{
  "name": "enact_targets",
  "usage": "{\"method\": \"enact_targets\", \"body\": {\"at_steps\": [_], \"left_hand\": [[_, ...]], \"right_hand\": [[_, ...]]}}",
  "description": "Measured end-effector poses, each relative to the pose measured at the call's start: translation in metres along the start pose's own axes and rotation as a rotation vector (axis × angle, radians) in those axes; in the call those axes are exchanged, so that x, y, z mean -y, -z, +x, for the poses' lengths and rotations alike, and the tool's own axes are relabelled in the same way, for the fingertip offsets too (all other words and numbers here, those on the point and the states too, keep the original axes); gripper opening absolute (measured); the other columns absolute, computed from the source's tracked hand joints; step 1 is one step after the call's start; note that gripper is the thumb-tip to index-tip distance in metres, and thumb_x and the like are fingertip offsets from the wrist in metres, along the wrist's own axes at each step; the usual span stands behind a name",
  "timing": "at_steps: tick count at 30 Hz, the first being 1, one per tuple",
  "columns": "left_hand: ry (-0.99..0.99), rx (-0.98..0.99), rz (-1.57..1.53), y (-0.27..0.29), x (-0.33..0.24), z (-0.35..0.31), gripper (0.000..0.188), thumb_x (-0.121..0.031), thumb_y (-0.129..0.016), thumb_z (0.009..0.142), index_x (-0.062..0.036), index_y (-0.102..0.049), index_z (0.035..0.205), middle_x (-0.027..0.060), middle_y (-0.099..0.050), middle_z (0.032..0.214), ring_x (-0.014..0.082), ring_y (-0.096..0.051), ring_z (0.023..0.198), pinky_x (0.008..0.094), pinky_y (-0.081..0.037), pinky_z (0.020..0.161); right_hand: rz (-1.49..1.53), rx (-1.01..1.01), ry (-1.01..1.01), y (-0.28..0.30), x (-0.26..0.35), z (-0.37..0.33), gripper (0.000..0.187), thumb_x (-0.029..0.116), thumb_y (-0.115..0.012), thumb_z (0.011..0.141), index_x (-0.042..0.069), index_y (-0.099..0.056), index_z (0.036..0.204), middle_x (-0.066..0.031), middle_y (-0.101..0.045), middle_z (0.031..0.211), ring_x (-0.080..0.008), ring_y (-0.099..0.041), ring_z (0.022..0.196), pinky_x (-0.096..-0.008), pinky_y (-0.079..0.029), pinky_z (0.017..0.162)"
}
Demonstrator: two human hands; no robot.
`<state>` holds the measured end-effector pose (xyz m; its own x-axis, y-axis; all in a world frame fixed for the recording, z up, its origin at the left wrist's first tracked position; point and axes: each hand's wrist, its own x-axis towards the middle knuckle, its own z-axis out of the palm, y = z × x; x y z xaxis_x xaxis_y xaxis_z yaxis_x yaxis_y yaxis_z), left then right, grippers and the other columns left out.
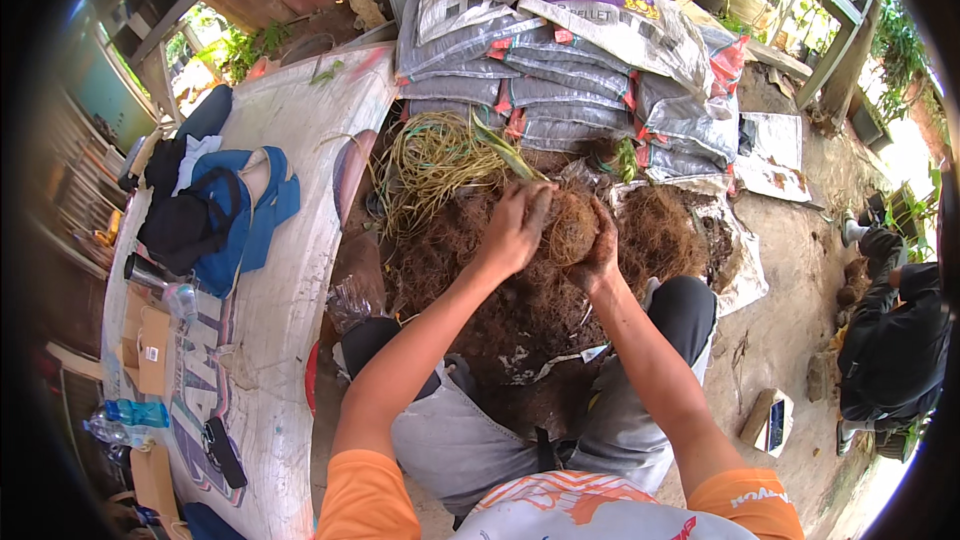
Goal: The person packs a small plant into a plastic bag filled with soil and fibrous material. They use both hands to press and shape the soil around the plant, then lift the bag to adjust the contents.
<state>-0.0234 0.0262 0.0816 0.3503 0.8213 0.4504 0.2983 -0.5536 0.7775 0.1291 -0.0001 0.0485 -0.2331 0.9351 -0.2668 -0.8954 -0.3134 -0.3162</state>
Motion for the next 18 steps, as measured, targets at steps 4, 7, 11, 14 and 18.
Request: {"method": "enact_targets", "body": {"at_steps": [4,7,11,14,18], "left_hand": [[-0.258,-0.095,0.268,-0.03,0.008,-0.018,0.035,-0.023,-0.047,0.096,-0.0001,-0.052,0.122,0.0205,-0.055,0.118,0.0356,-0.052,0.111,0.0462,-0.04,0.101],[-0.321,-0.03,0.367,-0.038,0.002,-0.025,0.04,-0.026,-0.053,0.092,-0.0007,-0.051,0.123,0.0204,-0.054,0.122,0.0373,-0.049,0.116,0.0467,-0.038,0.104],[-0.302,0.099,0.284,-0.022,0.002,-0.013,0.047,-0.032,-0.059,0.087,-0.0036,-0.051,0.123,0.0187,-0.054,0.125,0.0384,-0.047,0.122,0.0474,-0.039,0.103],[-0.398,0.056,0.327,-0.027,-0.006,-0.018,0.049,-0.041,-0.062,0.084,-0.0048,-0.057,0.117,0.016,-0.058,0.12,0.0376,-0.049,0.12,0.0464,-0.039,0.104],[-0.417,-0.018,0.388,-0.05,0.001,-0.029,0.041,-0.036,-0.061,0.085,-0.007,-0.061,0.113,0.0137,-0.059,0.118,0.0359,-0.051,0.118,0.0459,-0.041,0.102]], "right_hand": [[-0.012,0.052,0.05,0.008,-0.011,0.004,0.043,0.043,-0.042,0.094,0.012,-0.055,0.12,-0.0065,-0.058,0.12,-0.0253,-0.056,0.111,-0.0439,-0.045,0.096],[-0.058,0.075,0.217,0.018,-0.022,-0.01,0.04,0.038,-0.041,0.095,0.011,-0.053,0.122,-0.0063,-0.053,0.128,-0.0257,-0.053,0.115,-0.0418,-0.044,0.099],[0.048,-0.007,0.151,0.023,-0.023,-0.006,0.04,0.037,-0.041,0.096,0.015,-0.05,0.127,-0.0058,-0.049,0.132,-0.025,-0.048,0.121,-0.0431,-0.043,0.101],[-0.048,-0.031,0.22,0.015,-0.03,-0.016,0.041,0.039,-0.041,0.095,0.019,-0.049,0.129,-0.0057,-0.048,0.132,-0.0248,-0.047,0.122,-0.0435,-0.039,0.103],[-0.098,-0.018,0.244,0.058,-0.03,0.004,0.039,0.043,-0.048,0.091,0.015,-0.054,0.118,-0.0068,-0.056,0.118,-0.0216,-0.054,0.109,-0.0386,-0.046,0.092]]}}
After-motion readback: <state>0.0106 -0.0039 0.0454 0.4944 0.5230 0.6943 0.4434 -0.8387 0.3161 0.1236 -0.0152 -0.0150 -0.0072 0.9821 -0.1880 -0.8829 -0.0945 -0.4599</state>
